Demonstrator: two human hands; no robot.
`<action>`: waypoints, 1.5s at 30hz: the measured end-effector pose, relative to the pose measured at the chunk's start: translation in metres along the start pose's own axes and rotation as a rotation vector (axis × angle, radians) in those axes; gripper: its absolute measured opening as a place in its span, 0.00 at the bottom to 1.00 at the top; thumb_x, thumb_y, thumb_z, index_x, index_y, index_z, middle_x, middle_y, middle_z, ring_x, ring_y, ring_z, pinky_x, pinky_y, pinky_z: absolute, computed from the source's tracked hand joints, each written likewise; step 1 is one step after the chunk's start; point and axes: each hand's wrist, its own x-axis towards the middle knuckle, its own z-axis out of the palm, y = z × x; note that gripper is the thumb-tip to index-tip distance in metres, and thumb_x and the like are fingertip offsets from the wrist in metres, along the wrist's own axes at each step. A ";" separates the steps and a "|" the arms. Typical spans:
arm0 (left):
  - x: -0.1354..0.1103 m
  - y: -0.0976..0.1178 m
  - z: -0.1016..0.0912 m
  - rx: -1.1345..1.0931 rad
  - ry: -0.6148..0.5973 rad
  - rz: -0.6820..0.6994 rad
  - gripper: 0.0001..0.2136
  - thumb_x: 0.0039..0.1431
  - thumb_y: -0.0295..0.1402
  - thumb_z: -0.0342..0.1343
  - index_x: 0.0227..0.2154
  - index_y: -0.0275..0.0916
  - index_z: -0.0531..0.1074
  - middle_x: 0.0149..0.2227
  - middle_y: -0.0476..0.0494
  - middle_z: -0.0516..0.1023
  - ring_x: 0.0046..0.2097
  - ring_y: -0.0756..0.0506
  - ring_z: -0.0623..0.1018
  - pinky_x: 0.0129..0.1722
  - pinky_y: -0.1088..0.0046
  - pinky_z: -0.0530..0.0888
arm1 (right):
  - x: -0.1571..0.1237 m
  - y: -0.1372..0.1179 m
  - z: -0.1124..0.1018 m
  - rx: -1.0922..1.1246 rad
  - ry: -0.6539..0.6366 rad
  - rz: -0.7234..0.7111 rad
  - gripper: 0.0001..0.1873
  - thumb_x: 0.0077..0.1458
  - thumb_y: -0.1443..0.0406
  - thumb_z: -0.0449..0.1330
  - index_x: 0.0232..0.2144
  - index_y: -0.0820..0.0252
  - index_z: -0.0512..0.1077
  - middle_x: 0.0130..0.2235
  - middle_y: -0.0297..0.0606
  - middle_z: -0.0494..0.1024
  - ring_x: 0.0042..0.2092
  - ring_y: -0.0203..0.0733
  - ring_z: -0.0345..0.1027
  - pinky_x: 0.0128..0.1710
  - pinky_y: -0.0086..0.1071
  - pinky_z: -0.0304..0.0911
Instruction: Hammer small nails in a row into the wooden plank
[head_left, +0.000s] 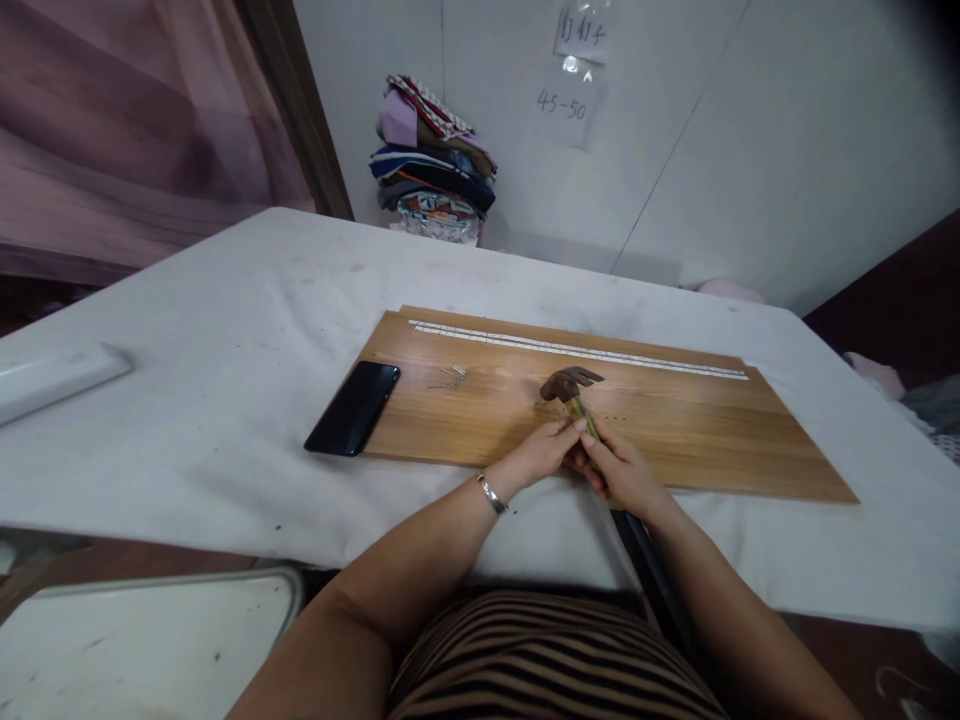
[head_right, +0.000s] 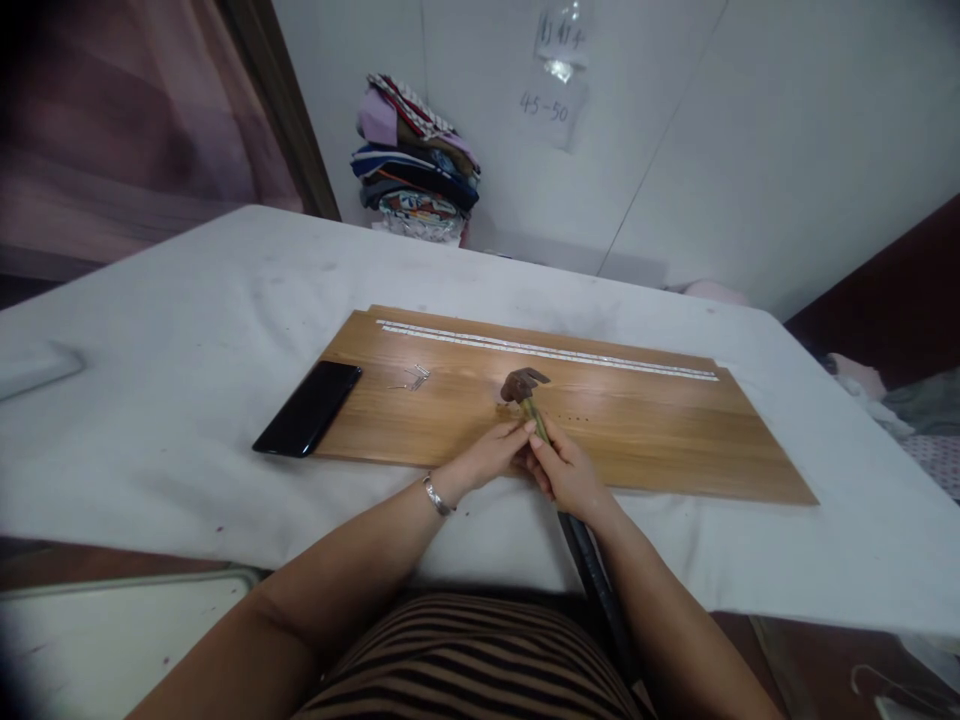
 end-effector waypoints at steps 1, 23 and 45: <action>0.000 0.000 0.000 0.002 -0.005 -0.003 0.26 0.49 0.57 0.55 0.33 0.34 0.66 0.21 0.49 0.71 0.23 0.50 0.74 0.30 0.71 0.72 | 0.000 0.001 0.000 0.005 0.005 -0.007 0.18 0.59 0.51 0.50 0.42 0.59 0.64 0.23 0.26 0.65 0.15 0.27 0.52 0.12 0.23 0.51; 0.001 -0.001 0.000 0.032 -0.017 -0.019 0.28 0.48 0.60 0.53 0.29 0.34 0.66 0.22 0.47 0.72 0.25 0.49 0.75 0.33 0.68 0.73 | -0.001 0.000 -0.001 0.037 -0.002 0.005 0.22 0.58 0.52 0.51 0.48 0.59 0.63 0.23 0.26 0.63 0.15 0.27 0.52 0.12 0.24 0.50; -0.001 0.003 0.001 0.042 0.014 -0.013 0.28 0.48 0.60 0.53 0.30 0.34 0.67 0.21 0.48 0.71 0.25 0.49 0.74 0.31 0.69 0.72 | 0.001 -0.002 0.001 0.024 0.008 0.017 0.16 0.57 0.51 0.51 0.36 0.58 0.62 0.23 0.25 0.64 0.15 0.26 0.52 0.11 0.23 0.50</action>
